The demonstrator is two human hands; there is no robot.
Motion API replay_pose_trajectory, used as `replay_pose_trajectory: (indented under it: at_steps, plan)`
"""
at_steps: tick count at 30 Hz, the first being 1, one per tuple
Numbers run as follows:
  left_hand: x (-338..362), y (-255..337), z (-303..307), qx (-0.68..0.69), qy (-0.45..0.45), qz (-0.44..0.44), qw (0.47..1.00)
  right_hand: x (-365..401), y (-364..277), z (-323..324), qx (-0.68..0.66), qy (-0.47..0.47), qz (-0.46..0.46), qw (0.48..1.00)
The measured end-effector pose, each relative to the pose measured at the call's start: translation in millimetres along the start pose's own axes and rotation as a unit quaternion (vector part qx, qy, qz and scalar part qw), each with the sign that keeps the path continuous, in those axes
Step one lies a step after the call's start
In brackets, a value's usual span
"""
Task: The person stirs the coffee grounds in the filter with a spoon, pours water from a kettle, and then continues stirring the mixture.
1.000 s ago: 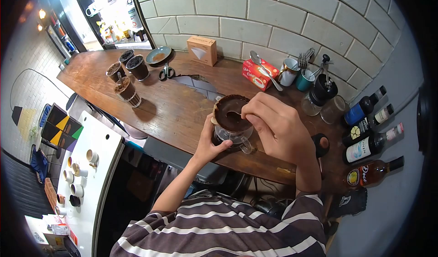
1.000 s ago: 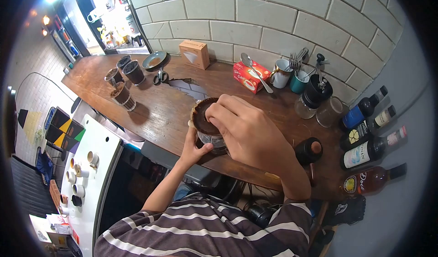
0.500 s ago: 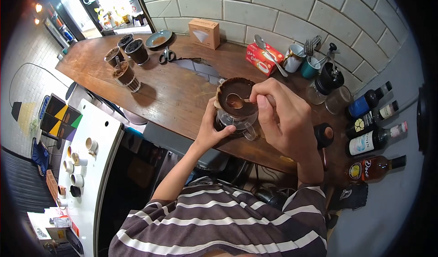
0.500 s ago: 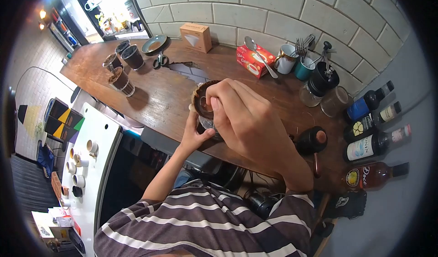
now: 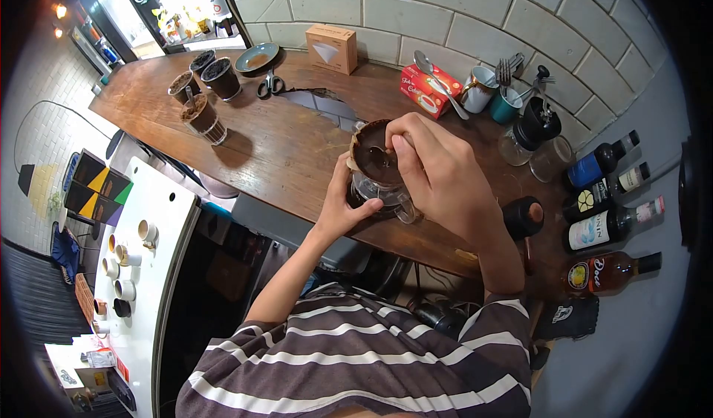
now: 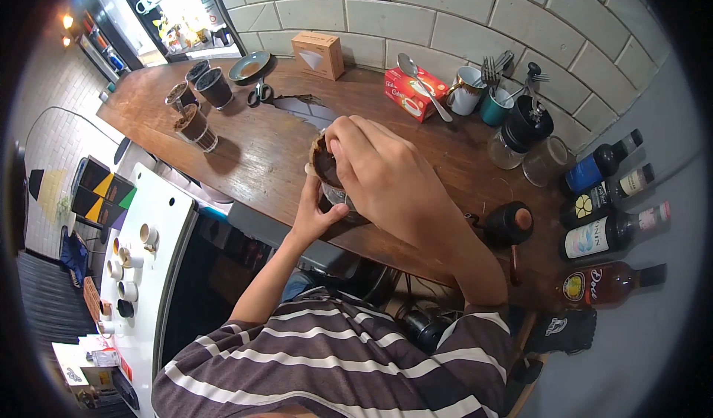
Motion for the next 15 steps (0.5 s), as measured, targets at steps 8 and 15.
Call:
replay_pose_trajectory:
  at_steps: [8, 15]
  plan:
    - [-0.1, 2.5, -0.8, 0.006, -0.01, 0.006, 1.0, -1.5, 13.9, 2.7, -0.004, 0.002, -0.046, 0.999]
    - [0.0, 3.2, -1.7, 0.012, -0.009, 0.012, 1.0, -1.8, 22.8, 6.6, 0.01, 0.003, -0.04, 0.999]
Point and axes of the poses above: each hand's wrist, its own x-axis away from the middle knuckle, its own z-axis out of the back of the hand, y = z × x, the point moved 8 cm from there along -x, towards the middle knuckle, and after that the axes turned 8 degrees about -x, right-handed, at the moved point
